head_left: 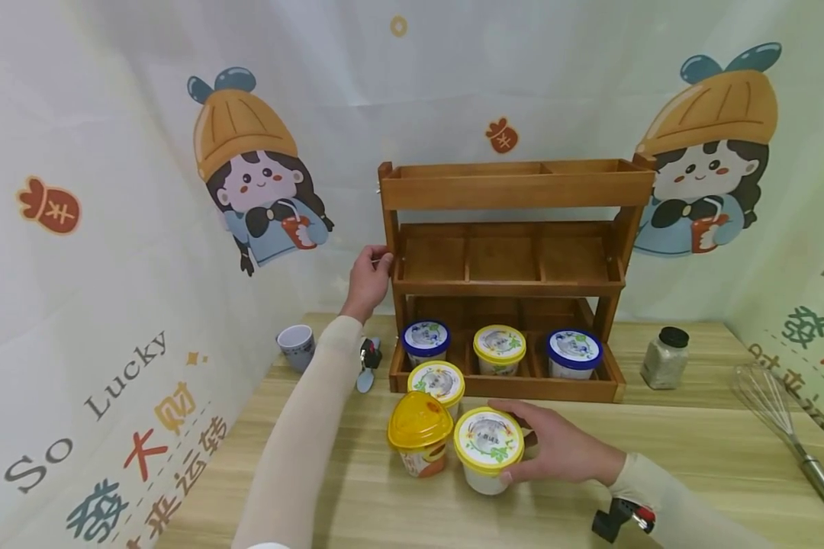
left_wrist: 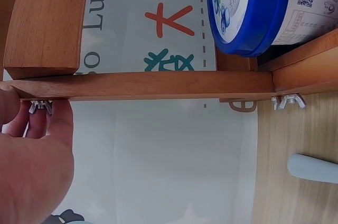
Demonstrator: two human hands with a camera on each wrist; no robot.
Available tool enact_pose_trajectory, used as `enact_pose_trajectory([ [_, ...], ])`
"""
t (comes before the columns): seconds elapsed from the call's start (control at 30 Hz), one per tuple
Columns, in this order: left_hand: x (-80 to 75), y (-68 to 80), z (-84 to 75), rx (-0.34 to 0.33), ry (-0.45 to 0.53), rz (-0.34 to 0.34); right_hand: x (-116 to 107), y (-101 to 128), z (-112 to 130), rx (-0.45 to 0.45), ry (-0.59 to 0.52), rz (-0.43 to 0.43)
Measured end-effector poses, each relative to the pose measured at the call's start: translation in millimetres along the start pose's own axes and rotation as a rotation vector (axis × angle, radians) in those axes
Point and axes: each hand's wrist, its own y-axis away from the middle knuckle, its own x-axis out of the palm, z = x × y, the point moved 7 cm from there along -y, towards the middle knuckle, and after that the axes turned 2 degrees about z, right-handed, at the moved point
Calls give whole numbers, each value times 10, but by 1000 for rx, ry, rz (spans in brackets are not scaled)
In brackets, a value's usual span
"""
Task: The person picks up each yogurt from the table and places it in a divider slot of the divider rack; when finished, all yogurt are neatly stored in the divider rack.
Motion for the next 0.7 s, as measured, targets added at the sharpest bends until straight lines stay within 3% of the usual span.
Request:
enact_pose_trajectory([
  [0.5,26,4,8,1,0,5,-441,75,109,43,-21,-122],
  [0.7,5,14,-16,3,-9,-9,-732,99,226,-8,-15,-228],
])
